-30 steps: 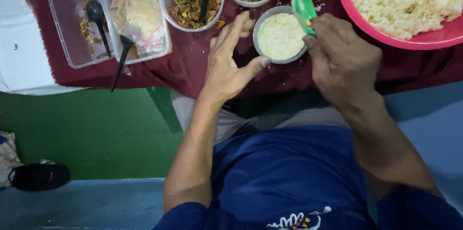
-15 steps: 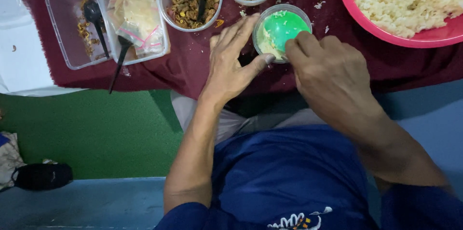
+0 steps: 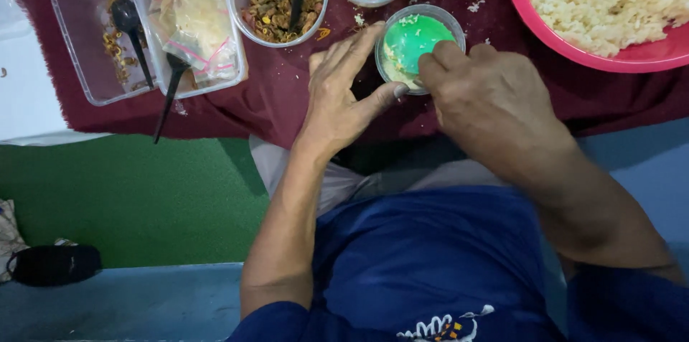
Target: Stirring a white substance in a small plastic container using a green spoon
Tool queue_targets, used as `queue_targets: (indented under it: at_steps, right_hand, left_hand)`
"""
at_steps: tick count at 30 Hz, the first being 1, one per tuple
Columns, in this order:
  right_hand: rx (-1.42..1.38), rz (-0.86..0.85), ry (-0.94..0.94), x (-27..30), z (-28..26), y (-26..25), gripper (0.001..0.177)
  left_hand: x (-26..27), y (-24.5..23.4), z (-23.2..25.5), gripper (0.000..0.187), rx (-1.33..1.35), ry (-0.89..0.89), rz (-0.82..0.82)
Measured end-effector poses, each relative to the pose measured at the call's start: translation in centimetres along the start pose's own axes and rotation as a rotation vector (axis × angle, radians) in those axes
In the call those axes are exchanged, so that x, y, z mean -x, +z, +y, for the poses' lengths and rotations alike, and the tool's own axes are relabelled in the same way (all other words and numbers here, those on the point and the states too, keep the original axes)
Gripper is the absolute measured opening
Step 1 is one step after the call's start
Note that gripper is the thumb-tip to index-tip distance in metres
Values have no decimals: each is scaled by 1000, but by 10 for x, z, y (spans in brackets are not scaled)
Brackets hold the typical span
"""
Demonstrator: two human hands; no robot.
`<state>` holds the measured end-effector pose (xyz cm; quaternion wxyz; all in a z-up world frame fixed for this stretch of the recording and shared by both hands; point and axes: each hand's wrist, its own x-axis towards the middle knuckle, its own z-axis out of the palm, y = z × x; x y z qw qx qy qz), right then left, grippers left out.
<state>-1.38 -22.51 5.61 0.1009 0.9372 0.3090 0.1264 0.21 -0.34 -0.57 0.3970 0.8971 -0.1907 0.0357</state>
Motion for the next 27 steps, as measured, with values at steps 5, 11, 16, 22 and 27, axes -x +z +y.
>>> queue_targets:
  at_steps: [5, 11, 16, 22, 27]
  right_hand:
    - [-41, -67, -33, -5, 7, -6, 8]
    - [-76, -109, -51, -8, 11, -5, 5]
    - [-49, -102, -69, -9, 12, -5, 5]
    - [-57, -105, -84, -9, 15, -6, 16]
    - [-81, -42, -73, -4, 15, -4, 14]
  left_hand:
    - [0, 2, -4, 70, 19, 11, 9]
    - [0, 4, -7, 70, 19, 35, 17]
    - [-1, 0, -3, 69, 19, 8, 0]
    - [-1, 2, -6, 71, 27, 44, 12]
    - [-1, -2, 1, 64, 61, 16, 11]
